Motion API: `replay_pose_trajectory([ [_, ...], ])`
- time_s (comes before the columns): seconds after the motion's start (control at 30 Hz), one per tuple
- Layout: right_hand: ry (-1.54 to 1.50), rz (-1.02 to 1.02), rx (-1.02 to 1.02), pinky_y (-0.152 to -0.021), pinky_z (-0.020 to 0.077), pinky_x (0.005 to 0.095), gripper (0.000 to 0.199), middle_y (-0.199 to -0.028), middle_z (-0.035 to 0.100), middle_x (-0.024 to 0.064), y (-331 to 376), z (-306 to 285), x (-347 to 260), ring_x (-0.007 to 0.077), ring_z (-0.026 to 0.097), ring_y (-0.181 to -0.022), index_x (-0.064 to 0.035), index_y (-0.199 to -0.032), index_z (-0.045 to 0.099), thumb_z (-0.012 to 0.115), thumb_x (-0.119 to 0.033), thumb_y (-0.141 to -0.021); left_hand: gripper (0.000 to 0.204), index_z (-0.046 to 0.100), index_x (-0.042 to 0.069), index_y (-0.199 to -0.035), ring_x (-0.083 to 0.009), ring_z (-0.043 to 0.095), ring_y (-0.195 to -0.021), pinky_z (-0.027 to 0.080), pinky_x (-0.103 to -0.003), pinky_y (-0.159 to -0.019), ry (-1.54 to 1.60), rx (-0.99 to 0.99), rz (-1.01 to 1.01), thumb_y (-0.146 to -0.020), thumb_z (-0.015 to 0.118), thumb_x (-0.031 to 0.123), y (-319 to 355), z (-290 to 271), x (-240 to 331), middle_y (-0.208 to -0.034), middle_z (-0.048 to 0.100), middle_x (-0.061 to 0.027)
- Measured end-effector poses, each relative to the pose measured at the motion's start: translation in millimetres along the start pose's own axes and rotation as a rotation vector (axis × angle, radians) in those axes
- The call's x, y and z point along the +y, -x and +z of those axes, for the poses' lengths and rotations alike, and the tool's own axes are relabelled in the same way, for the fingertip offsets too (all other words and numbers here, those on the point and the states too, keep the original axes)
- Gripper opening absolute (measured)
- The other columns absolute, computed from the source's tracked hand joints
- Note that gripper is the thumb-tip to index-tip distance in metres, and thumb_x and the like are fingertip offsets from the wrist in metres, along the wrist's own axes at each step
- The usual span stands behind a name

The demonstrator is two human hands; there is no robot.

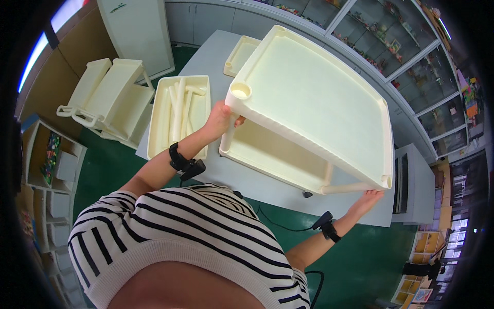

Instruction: The person disassembles a plastic multi-tier utility cart by pulling apart the shelves and legs and placing the pieces into a white tray.

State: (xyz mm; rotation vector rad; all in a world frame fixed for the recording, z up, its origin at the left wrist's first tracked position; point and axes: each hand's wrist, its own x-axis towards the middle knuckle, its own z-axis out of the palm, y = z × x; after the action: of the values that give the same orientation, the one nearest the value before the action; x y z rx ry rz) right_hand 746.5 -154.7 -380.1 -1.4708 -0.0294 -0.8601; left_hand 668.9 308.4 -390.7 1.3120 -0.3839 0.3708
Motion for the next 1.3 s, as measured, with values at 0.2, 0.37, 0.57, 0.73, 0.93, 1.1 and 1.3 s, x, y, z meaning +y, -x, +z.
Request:
replay_pose_trajectory([
  [0.2, -0.146, 0.111, -0.311, -0.109, 0.0237, 0.0389, 0.068, -0.146, 0.026, 0.0132, -46.2, -14.4, 40.5, 0.0264, 0.032, -0.130, -0.0056, -0.141, 0.024, 0.033, -0.054, -0.094, 0.058, 0.053, 0.002, -0.075, -0.0093, 0.047, -0.055, 0.041, -0.024, -0.055, -0.028, 0.140, -0.124, -0.092, 0.037, 0.055, -1.1, -5.5, 9.5, -0.062, 0.051, -0.0021],
  [0.37, -0.544, 0.258, -0.297, -0.105, 0.0318, 0.0450, 0.074, -0.141, 0.035, 0.0127, -47.4, -14.3, 64.8, 0.0291, 0.037, -0.126, -0.0066, -0.139, 0.029, 0.052, -0.051, -0.085, 0.055, 0.053, 0.003, -0.071, -0.0100, 0.048, -0.054, 0.040, -0.024, -0.055, -0.024, 0.148, -0.064, -0.093, 0.038, 0.052, -2.1, -3.5, 9.5, -0.059, 0.050, -0.0017],
  [0.57, -0.677, 0.209, -0.453, -0.094, 0.0421, 0.0399, 0.072, -0.129, 0.047, 0.0126, -40.8, -18.7, 63.4, 0.0258, 0.049, -0.110, -0.0046, -0.133, 0.038, 0.067, -0.040, -0.078, 0.057, 0.052, 0.003, -0.071, -0.0100, 0.047, -0.054, 0.040, -0.024, -0.052, -0.016, 0.205, -0.027, -0.093, 0.038, 0.053, -0.6, -4.9, 9.4, -0.058, 0.049, -0.0016],
  [0.73, -0.640, 0.158, -0.506, -0.073, 0.0423, 0.0288, 0.073, -0.119, 0.051, 0.0108, -40.8, -13.6, 62.7, 0.0174, 0.048, -0.085, -0.0018, -0.129, 0.040, 0.068, -0.044, -0.077, 0.060, 0.053, 0.002, -0.071, -0.0099, 0.048, -0.054, 0.040, -0.024, -0.051, -0.006, 0.224, -0.013, -0.092, 0.038, 0.057, -1.5, -6.5, 2.3, -0.059, 0.049, -0.0022],
  [0.93, -0.561, 0.136, -0.568, -0.060, 0.0338, 0.0250, 0.066, -0.074, 0.046, 0.0031, -30.2, 0.5, 26.1, 0.0115, 0.039, -0.063, -0.0023, -0.118, 0.044, 0.048, -0.059, -0.085, 0.067, 0.053, 0.001, -0.072, -0.0095, 0.047, -0.053, 0.040, -0.024, -0.051, -0.057, 0.212, -0.039, -0.088, 0.038, 0.064, -0.9, 0.6, 4.7, -0.058, 0.049, -0.0024],
  [1.1, -0.594, 0.209, -0.484, -0.053, 0.0315, 0.0235, 0.064, -0.069, 0.042, 0.0027, -28.9, 4.1, 28.5, 0.0099, 0.038, -0.058, -0.0034, -0.120, 0.041, 0.033, -0.059, -0.091, 0.068, 0.053, 0.001, -0.072, -0.0098, 0.047, -0.054, 0.040, -0.024, -0.052, -0.046, 0.225, -0.042, -0.087, 0.037, 0.066, 3.8, 7.0, 7.2, -0.058, 0.049, -0.0027],
  [1.3, -0.558, 0.241, -0.473, -0.052, 0.0314, 0.0237, 0.061, -0.073, 0.045, 0.0034, -38.2, -0.3, 33.8, 0.0094, 0.037, -0.058, -0.0079, -0.124, 0.041, 0.028, -0.059, -0.093, 0.066, 0.055, 0.000, -0.076, -0.0105, 0.049, -0.056, 0.041, -0.025, -0.055, -0.014, 0.169, -0.043, -0.089, 0.037, 0.063, 6.7, 3.0, -2.3, -0.064, 0.051, -0.0031],
])
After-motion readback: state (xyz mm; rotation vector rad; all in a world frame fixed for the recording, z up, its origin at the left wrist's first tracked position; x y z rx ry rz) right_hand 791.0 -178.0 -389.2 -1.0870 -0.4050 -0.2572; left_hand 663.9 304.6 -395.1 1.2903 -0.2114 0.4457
